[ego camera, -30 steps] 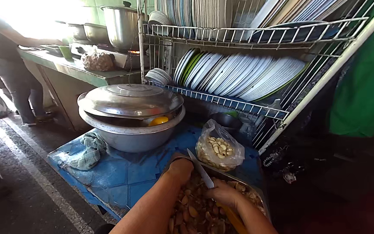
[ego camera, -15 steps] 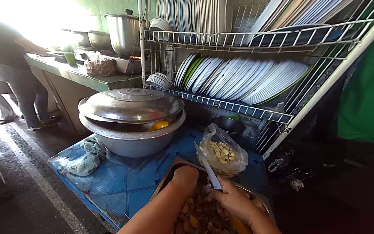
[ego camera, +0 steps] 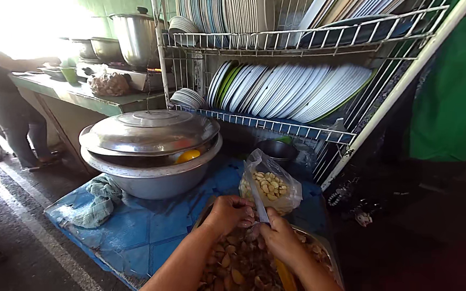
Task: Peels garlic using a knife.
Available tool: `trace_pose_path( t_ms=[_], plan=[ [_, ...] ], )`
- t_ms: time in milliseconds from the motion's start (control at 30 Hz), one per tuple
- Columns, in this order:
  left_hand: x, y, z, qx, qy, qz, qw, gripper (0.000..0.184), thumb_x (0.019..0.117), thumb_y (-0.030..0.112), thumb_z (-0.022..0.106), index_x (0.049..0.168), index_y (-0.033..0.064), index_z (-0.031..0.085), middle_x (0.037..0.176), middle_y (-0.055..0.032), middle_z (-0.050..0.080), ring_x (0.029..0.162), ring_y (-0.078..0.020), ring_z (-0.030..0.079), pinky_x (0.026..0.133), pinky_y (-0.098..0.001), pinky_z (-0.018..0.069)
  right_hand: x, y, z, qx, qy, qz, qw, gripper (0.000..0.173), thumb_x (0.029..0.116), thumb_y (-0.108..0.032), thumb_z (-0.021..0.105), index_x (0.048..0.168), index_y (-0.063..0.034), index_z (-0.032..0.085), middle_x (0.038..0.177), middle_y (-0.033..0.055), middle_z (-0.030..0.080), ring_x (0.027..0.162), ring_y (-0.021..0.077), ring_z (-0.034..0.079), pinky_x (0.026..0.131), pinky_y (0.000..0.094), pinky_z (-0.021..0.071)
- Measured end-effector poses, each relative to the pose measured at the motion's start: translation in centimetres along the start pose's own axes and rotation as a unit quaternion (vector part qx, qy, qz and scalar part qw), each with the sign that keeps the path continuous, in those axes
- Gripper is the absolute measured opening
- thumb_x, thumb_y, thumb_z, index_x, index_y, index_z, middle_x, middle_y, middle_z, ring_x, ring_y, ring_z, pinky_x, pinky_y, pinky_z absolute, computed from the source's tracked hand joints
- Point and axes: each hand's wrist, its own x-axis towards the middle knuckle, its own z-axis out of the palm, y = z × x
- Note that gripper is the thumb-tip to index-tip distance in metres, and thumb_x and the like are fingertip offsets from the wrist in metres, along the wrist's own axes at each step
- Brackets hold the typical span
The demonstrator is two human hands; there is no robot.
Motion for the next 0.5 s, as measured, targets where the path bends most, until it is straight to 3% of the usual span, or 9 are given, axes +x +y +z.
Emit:
trace_pose_path(
  t_ms=[233, 333, 400, 500],
  plan=[
    [0.37, -0.69, -0.18, 0.062, -0.011, 0.043, 0.997, 0.024, 0.0866, -0.007, 0.074, 0.110, -0.0019, 0.070, 0.100, -0.0073, 0.070, 0.090, -0.0100, 0.066, 0.084, -0.0252, 0.0560, -0.09, 0.10, 0.10, -0.004, 0.006, -0.046, 0.999, 0.029, 0.1029, -0.008, 0.045, 0.132, -0.0041, 0.047, 0.089, 0.0045, 0.066, 0.063, 0.0132, 0.063, 0.058, 0.0301, 0.0542],
    [0.34, -0.71, -0.13, 0.057, -0.003, 0.029, 0.998, 0.023, 0.0864, -0.005, 0.076, 0.108, -0.0029, 0.067, 0.095, -0.0075, 0.068, 0.081, -0.0097, 0.066, 0.076, -0.0236, 0.0565, 0.05, 0.35, 0.19, -0.028, 0.017, -0.053, 0.998, 0.033, 0.1023, -0.008, 0.044, 0.135, -0.0023, 0.047, 0.092, 0.0070, 0.066, 0.069, 0.0164, 0.065, 0.067, 0.0347, 0.0567],
    [0.26, -0.67, -0.07, 0.053, 0.000, 0.016, 0.998, 0.018, 0.0871, -0.004, 0.075, 0.103, -0.0025, 0.066, 0.090, -0.0071, 0.067, 0.073, -0.0097, 0.064, 0.069, -0.0225, 0.0555, 0.07, 0.36, 0.30, -0.048, 0.016, -0.053, 0.997, 0.030, 0.1022, -0.008, 0.043, 0.131, -0.0025, 0.048, 0.091, 0.0071, 0.065, 0.071, 0.0168, 0.066, 0.069, 0.0356, 0.0571],
    [0.17, -0.54, -0.10, 0.037, -0.006, -0.001, 0.999, 0.017, 0.0880, -0.006, 0.074, 0.102, -0.0029, 0.066, 0.090, -0.0087, 0.068, 0.073, -0.0115, 0.067, 0.069, -0.0235, 0.0589, 0.00, 0.19, 0.44, -0.075, 0.015, -0.048, 0.996, 0.029, 0.1024, -0.007, 0.044, 0.131, -0.0029, 0.049, 0.092, 0.0091, 0.064, 0.074, 0.0193, 0.066, 0.072, 0.0383, 0.0569]
  ],
)
